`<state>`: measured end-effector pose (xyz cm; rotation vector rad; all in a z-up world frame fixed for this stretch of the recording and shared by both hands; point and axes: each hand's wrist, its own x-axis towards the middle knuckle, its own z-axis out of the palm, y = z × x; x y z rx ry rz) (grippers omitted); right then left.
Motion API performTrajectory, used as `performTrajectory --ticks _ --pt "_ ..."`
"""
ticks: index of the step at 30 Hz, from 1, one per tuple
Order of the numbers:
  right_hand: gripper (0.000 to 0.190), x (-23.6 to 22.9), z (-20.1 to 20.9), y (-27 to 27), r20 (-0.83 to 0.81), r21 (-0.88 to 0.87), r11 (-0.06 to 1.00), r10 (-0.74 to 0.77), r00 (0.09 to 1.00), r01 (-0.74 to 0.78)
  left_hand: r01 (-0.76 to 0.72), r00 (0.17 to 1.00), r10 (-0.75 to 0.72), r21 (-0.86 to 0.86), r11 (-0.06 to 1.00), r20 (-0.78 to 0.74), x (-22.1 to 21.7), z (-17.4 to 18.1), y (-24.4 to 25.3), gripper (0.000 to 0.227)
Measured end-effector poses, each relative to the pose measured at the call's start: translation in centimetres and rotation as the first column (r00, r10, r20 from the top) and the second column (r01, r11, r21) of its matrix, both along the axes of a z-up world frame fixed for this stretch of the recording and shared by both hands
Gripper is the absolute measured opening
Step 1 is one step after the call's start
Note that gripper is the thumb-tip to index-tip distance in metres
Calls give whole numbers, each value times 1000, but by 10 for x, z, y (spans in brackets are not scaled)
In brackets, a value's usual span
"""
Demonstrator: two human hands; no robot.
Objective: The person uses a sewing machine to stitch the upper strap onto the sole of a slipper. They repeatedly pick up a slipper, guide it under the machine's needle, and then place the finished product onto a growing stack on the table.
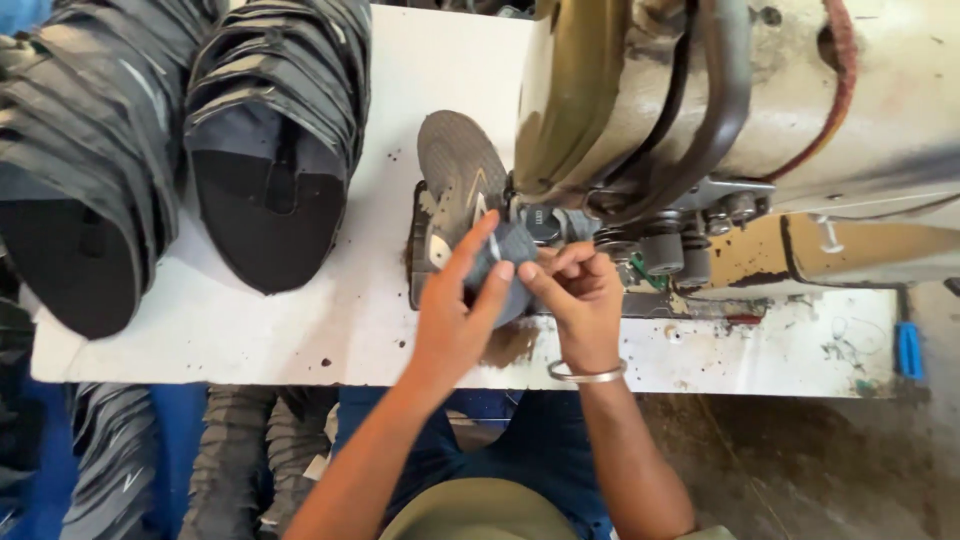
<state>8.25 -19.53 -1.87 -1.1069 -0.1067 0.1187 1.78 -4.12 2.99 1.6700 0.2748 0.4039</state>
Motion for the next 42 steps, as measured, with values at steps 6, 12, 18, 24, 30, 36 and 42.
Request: performTrajectory --ticks 6,12,18,24,30,36,42 --pt "18 31 26 -137 737 -363 656 -232 635 661 191 982 -191 -43 981 0 15 1 39 48" --pt "23 73 37 -206 995 -103 100 14 102 990 233 972 -231 -36 972 47 23 1 38 47" --pt "13 48 36 -173 966 -235 -188 64 251 954 224 973 -223 0 975 66 7 0 30 45" --pt "38 15 96 -101 802 -497 210 -258 538 842 182 983 -182 9 983 20 5 1 29 46" --pt "53 57 43 -4 403 -893 17 474 783 450 192 977 -191 5 981 99 9 -2 34 44" --pt "53 139 -52 -9 402 -361 -264 821 404 895 231 973 -231 -56 971 6 10 -3 33 47" --pt "53 156 -97 -42 67 269 -419 906 417 867 130 968 -148 102 986 203 -1 -23 32 46"
